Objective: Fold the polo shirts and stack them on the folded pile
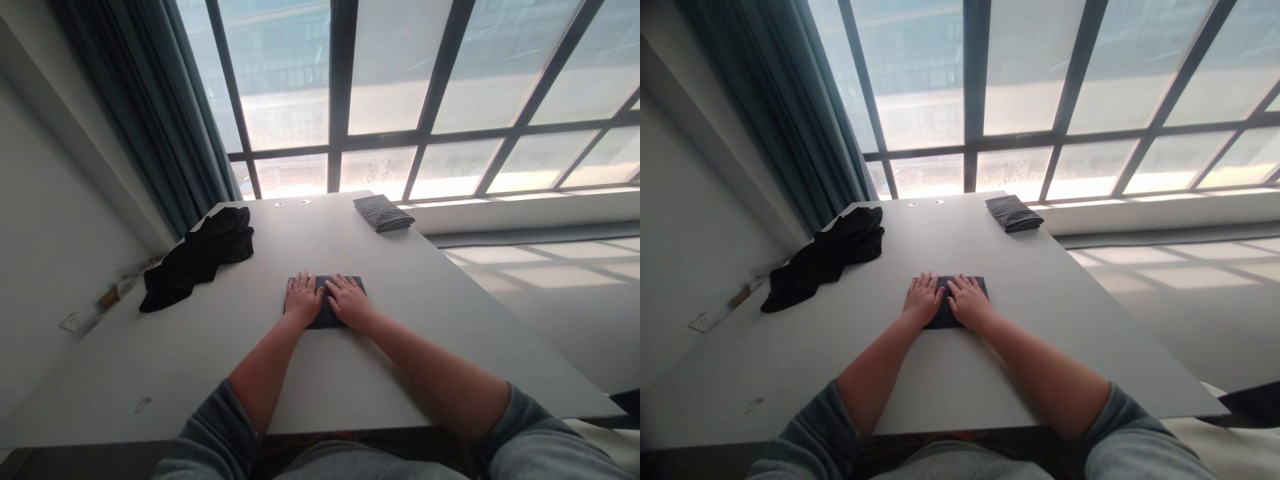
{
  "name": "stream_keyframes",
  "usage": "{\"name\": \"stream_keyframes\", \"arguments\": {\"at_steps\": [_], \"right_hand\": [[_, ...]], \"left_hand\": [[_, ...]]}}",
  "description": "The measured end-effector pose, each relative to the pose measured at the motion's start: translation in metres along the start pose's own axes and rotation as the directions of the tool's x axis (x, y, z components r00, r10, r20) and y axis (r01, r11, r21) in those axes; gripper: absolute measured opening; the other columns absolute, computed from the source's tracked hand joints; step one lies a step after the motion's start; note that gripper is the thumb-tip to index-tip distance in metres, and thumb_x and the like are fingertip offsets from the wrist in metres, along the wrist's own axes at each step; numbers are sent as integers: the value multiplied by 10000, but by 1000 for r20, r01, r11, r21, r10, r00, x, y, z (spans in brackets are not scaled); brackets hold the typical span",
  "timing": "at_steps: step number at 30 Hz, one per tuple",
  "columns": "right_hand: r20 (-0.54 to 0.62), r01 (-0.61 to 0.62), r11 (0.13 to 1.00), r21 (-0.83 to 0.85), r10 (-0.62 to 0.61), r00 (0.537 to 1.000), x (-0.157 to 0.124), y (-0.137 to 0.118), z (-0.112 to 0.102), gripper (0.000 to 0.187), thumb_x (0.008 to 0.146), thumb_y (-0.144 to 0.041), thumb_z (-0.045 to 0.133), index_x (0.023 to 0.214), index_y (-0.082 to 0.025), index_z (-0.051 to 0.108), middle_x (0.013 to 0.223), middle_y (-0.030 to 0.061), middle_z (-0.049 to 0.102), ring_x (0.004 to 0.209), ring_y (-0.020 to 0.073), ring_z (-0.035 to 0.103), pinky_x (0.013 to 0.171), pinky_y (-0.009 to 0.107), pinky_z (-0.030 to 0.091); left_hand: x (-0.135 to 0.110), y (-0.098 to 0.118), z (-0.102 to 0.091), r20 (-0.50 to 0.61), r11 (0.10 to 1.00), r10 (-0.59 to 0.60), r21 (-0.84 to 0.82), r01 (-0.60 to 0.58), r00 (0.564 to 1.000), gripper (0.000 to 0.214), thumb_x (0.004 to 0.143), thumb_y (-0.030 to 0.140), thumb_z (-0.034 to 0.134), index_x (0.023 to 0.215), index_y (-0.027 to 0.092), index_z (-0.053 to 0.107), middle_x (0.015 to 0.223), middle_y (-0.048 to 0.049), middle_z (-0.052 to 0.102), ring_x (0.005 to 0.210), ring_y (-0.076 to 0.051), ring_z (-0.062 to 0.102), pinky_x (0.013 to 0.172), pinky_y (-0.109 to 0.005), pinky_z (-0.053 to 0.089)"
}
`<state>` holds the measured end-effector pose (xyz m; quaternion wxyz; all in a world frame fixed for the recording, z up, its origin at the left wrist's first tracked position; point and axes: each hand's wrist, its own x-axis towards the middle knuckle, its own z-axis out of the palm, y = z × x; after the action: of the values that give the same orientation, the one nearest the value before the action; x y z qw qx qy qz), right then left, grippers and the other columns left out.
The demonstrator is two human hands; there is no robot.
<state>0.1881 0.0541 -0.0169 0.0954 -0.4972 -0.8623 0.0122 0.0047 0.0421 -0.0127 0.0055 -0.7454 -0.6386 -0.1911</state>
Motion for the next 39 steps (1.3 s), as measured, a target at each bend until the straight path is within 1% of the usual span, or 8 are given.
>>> {"name": "stream_keyframes", "arguments": {"at_steps": [7, 14, 16, 20, 24, 27, 33, 39], "right_hand": [[106, -143, 980, 134, 130, 986, 15, 26, 14, 626, 1115, -468, 345, 1663, -168, 385, 1698, 111, 238, 1600, 280, 195, 1313, 534, 137], [56, -432, 896, 98, 429, 902, 19, 66, 14, 692, 1076, -539, 433, 1553, -43, 498, 1698, 223, 161, 1606, 392, 54, 1295, 578, 126], [10, -391, 916, 92, 392, 920, 19, 68, 14, 635, 1060, -502, 466, 1458, -18, 571, 1680, 238, 207, 1602, 388, 67, 1305, 556, 124], [-58, -242, 952, 190, 257, 965, 20, 68, 11, 422, 1026, -367, 495, 1228, -30, 649, 1342, 243, 589, 1419, 314, 440, 1316, 457, 172], [-108, -203, 851, 484, 288, 952, 15, 68, 5, 312, 982, -375, 515, 1178, -144, 589, 1092, 119, 677, 1057, 241, 622, 1043, 368, 487], [-135, -119, 751, 649, 268, 954, 11, 63, 2, 330, 967, -461, 523, 1143, -183, 549, 949, 45, 665, 870, 200, 616, 857, 310, 512], [-178, -24, 522, 853, 333, 926, 11, 53, 0, 456, 885, -616, 588, 1059, -199, 525, 855, -4, 606, 766, 157, 562, 685, 243, 480], [-53, -2, 139, 990, 389, 920, 13, 55, -11, 681, 781, -626, 744, 1261, -192, 532, 1012, 33, 693, 844, 168, 656, 714, 258, 557]], "left_hand": [[3, -21, 8, 144, 983, -182, 51, 176, 973, 623, 1040, 539, 424, 1560, 210, 516, 1676, -137, 395, 1559, -376, 325, 1256, -580, 288], [11, -49, 10, 101, 955, -290, -24, 294, 952, 635, 1038, 491, 442, 1543, 110, 489, 1615, -231, 453, 1540, -388, 366, 1272, -564, 242], [13, -54, 10, 65, 968, -231, -90, 236, 971, 611, 1027, 444, 490, 1523, 86, 499, 1559, -241, 518, 1491, -364, 448, 1252, -503, 306], [18, -61, 6, 52, 967, -180, -176, 187, 982, 583, 978, 389, 591, 1479, 95, 539, 1500, -224, 580, 1409, -311, 544, 1196, -403, 394], [22, -82, -6, 195, 953, -197, -193, 234, 961, 442, 903, 472, 691, 1233, 180, 725, 1265, -146, 743, 1237, -315, 665, 1062, -382, 501], [20, -102, -17, 356, 914, -202, -266, 306, 912, 377, 781, 531, 803, 977, 209, 793, 979, -96, 803, 1026, -332, 740, 921, -385, 560], [11, -104, -29, 445, 464, -136, -761, 454, 885, 699, 532, 549, 970, 1068, 160, 745, 1021, -110, 804, 1000, -337, 753, 900, -419, 606], [11, -83, -37, 297, 133, -161, -938, 319, 941, 754, 558, 579, 971, 1099, 124, 708, 1028, -109, 789, 941, -294, 751, 925, -443, 612]]}}
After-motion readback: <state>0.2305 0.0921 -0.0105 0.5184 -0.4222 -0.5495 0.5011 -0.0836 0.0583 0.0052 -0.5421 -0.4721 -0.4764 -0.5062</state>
